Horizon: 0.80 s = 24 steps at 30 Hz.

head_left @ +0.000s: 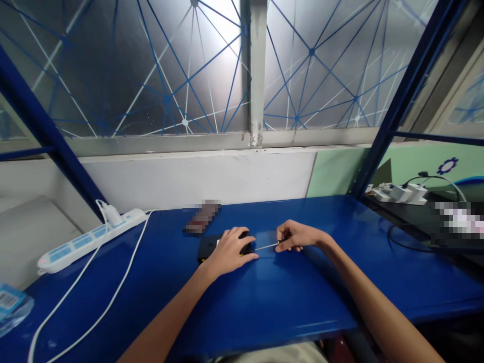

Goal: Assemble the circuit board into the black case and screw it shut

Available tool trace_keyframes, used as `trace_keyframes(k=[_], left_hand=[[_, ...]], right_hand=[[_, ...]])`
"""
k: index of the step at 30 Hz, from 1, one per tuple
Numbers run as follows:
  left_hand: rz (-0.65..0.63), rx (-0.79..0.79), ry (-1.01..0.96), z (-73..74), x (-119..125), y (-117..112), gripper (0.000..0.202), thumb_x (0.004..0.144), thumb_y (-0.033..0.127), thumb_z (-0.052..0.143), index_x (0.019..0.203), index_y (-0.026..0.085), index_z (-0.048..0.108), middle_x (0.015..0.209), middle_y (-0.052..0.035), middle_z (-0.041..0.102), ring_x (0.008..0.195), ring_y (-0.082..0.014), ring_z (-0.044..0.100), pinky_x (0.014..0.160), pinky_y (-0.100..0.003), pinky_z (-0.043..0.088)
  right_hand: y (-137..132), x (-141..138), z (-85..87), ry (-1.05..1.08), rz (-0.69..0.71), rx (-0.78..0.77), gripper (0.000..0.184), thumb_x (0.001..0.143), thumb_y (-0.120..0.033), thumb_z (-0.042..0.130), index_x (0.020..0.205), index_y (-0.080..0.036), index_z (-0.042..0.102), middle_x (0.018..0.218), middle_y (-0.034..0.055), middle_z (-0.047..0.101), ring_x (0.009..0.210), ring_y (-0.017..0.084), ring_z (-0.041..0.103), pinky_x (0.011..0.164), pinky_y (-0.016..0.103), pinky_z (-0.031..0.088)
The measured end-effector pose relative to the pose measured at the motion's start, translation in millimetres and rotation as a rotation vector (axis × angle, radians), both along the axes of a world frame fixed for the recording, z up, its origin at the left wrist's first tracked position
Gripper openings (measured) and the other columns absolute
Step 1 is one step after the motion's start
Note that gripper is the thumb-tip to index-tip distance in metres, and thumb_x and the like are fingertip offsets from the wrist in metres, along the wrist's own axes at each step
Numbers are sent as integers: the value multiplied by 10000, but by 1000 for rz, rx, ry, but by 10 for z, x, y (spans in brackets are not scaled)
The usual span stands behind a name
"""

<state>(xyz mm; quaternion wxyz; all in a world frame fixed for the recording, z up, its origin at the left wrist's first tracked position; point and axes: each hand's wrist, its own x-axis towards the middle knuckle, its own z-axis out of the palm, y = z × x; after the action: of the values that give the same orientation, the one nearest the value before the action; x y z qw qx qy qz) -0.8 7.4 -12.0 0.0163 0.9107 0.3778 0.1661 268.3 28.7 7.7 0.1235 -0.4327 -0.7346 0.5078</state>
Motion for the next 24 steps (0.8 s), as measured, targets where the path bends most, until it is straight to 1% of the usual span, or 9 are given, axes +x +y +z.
trace_keyframes(k=[2, 4, 6, 8, 11, 14, 16, 20, 24], left_hand=[[-5, 3, -1, -17, -3, 11, 396, 882, 530, 577, 1178, 274, 637, 1317, -95, 534, 1190, -305, 494, 969, -468, 404], [-12, 6, -2, -32, -6, 17, 394, 882, 528, 578, 1178, 274, 636, 1316, -93, 535, 1189, -303, 495, 963, -460, 408], [-16, 14, -4, -40, -7, 20, 391, 882, 523, 581, 1176, 271, 635, 1310, -93, 539, 1183, -299, 499, 958, -452, 411], [-16, 20, -6, -44, -6, 21, 389, 883, 519, 583, 1176, 268, 634, 1308, -92, 539, 1181, -295, 500, 962, -451, 409], [-13, 22, 2, -39, -4, 22, 387, 886, 516, 580, 1178, 268, 632, 1312, -94, 535, 1185, -295, 496, 967, -461, 401], [-11, 17, 11, -26, -2, 19, 387, 885, 517, 581, 1175, 266, 634, 1307, -99, 536, 1180, -295, 498, 965, -462, 402], [-11, 14, 10, -16, 2, 16, 384, 884, 514, 584, 1171, 266, 636, 1301, -98, 539, 1174, -294, 503, 961, -459, 405], [-8, 11, 8, -8, 5, 15, 380, 881, 509, 591, 1166, 262, 639, 1297, -101, 541, 1168, -295, 507, 956, -459, 407], [-10, 4, 11, -17, 1, 20, 399, 891, 526, 566, 1185, 266, 633, 1320, -101, 528, 1185, -300, 493, 959, -457, 407]], right_hand=[[0, 8, -6, 7, 17, -4, 452, 692, -561, 727, 692, -118, 637, 536, -18, 566, 394, 56, 449, 361, 173, 322], [-4, 8, -6, 4, 29, 3, 510, 740, -609, 664, 695, -102, 675, 507, -19, 539, 379, 47, 403, 359, 179, 298], [-10, 2, -1, -8, 32, 12, 552, 758, -638, 630, 707, -93, 701, 470, -33, 488, 377, 43, 358, 360, 184, 269], [-17, -6, 6, -22, 22, 18, 565, 752, -653, 626, 705, -95, 704, 456, -44, 448, 387, 45, 342, 361, 185, 253], [-24, -15, 12, -38, -8, 23, 510, 700, -620, 701, 751, -113, 683, 492, -42, 479, 413, 54, 375, 363, 174, 266], [-23, -17, 8, -23, -16, 25, 468, 614, -530, 805, 813, -138, 642, 540, -44, 530, 433, 63, 425, 360, 162, 290], [-20, -17, 5, 7, -6, 29, 454, 596, -493, 822, 805, -145, 618, 537, -49, 537, 428, 66, 438, 357, 161, 301], [-23, -13, 15, 42, 15, 17, 417, 625, -484, 796, 752, -138, 601, 520, -41, 546, 418, 66, 448, 368, 164, 321], [-43, -4, 34, 17, 5, -9, 449, 701, -557, 719, 701, -118, 625, 559, -20, 555, 389, 42, 409, 343, 163, 263]])
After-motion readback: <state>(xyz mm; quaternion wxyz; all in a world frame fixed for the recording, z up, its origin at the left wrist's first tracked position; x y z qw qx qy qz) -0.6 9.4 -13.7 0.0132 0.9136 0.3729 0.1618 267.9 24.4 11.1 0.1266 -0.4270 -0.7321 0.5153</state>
